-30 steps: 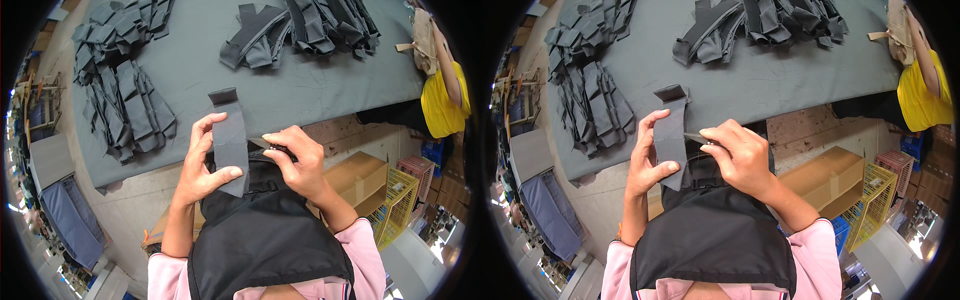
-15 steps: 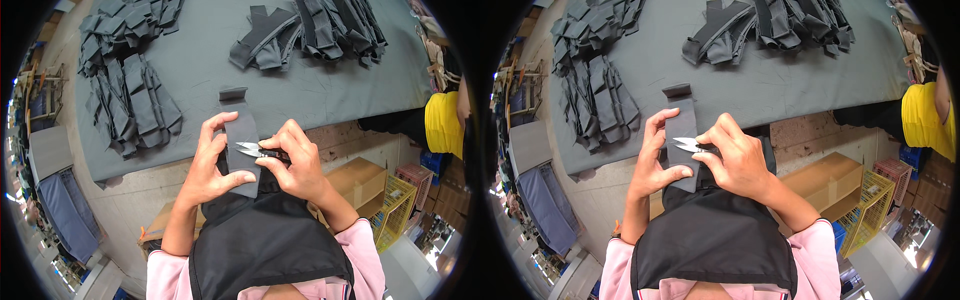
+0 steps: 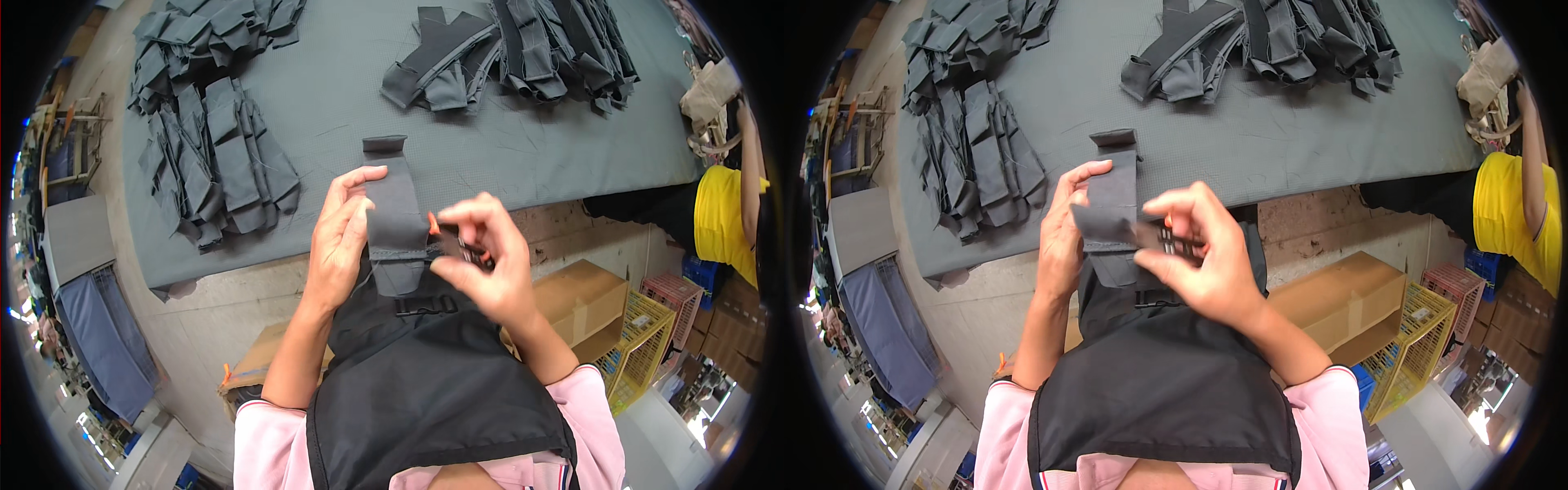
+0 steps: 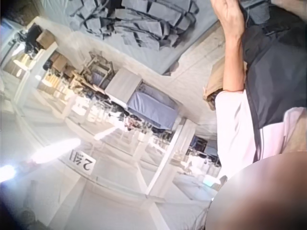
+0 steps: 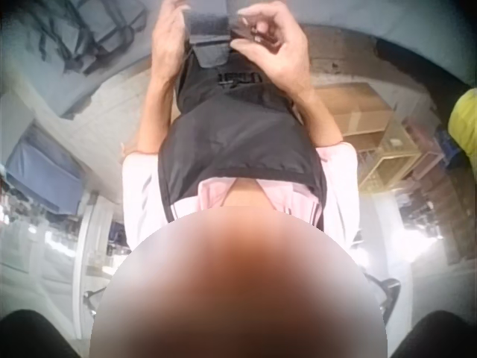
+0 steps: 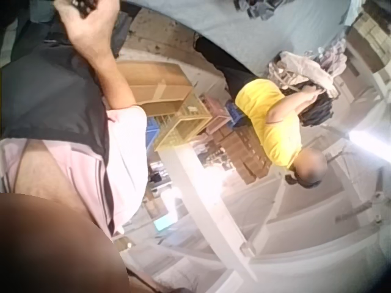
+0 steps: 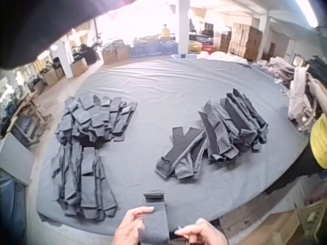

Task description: Manually trimming and sorting fabric pieces using a thread nipper.

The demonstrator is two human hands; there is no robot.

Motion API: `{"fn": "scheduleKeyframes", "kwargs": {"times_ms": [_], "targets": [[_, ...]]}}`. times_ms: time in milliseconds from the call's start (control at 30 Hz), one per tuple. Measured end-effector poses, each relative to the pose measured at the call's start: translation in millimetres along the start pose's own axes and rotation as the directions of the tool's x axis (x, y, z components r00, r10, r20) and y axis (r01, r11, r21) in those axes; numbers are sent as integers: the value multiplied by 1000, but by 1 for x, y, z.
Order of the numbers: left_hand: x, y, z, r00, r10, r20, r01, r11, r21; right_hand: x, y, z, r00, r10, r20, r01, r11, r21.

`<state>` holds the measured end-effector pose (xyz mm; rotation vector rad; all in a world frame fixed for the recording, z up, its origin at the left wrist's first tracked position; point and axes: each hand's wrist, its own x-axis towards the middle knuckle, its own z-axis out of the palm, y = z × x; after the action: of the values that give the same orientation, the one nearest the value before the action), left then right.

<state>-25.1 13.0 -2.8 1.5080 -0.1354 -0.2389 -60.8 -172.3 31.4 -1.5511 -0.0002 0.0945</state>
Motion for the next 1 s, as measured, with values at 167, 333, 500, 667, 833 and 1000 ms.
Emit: {"fn": "scheduleKeyframes", "kwargs": {"times_ms": [167,333,500,667,833,1000], "targets": [[0,-3,7,1000,-28,-2,27,997,-75,14,11,19,995,-96,-41,90,988,-123],[-4,-6,1,977,57,204,-33,992,-119,11,14,14,991,132,16,-133,978,162],[-3,1,4,976,34,216,-50,996,70,3,12,6,990,125,68,-128,990,54],[0,2,5,991,50,125,-78,971,228,-7,4,-8,996,-53,-75,33,968,-250],[-3,6,8,995,35,89,-57,964,258,-6,-6,-25,981,-162,105,193,816,-545],[-3,6,13,993,66,95,-87,967,238,-1,-11,-23,971,-197,134,238,804,-545]]}}
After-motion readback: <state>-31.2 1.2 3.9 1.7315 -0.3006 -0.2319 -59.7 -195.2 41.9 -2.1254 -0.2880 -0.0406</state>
